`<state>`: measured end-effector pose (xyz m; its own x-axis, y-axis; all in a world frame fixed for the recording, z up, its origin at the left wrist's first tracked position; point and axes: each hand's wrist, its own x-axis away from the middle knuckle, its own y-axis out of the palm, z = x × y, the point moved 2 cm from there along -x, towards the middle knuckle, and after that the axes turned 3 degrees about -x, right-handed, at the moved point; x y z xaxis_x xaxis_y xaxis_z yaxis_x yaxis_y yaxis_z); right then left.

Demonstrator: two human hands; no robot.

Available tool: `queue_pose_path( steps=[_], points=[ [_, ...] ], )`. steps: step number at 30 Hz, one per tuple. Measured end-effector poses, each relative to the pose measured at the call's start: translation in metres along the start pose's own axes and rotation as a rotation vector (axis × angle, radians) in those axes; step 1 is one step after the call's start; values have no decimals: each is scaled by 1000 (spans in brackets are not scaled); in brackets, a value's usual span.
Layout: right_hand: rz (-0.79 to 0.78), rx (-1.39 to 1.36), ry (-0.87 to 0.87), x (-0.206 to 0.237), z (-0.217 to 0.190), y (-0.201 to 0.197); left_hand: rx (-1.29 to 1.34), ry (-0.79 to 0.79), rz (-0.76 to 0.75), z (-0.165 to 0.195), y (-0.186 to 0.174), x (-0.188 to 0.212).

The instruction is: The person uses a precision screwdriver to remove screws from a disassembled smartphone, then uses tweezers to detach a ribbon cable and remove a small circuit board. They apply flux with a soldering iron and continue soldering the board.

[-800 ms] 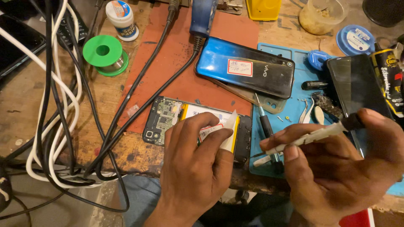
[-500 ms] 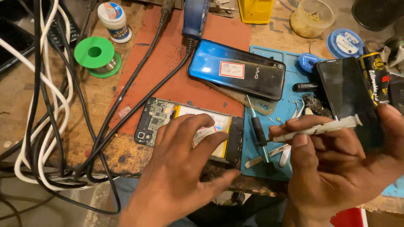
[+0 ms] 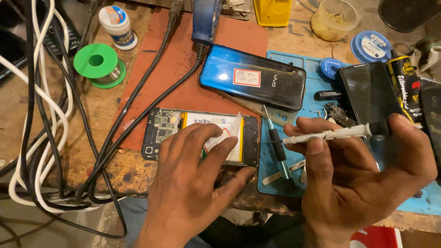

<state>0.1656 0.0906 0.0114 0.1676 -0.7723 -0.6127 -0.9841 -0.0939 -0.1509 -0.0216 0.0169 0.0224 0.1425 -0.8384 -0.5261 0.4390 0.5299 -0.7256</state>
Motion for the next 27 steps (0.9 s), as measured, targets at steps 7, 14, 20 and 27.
queue_pose_path(
  steps=[7, 14, 20, 27],
  points=[
    [-77, 64, -48, -6, -3, 8, 2, -4, 7, 1, 2, 2],
    [-51, 68, -67, -13, -4, 14, -5, -2, 16, 1, 3, 1],
    [-60, 46, -77, -18, -4, 18, -6, 3, 20, 2, 4, 1],
    [-57, 55, -84, -15, -1, 17, 0, 1, 18, 2, 4, 2]
  ],
)
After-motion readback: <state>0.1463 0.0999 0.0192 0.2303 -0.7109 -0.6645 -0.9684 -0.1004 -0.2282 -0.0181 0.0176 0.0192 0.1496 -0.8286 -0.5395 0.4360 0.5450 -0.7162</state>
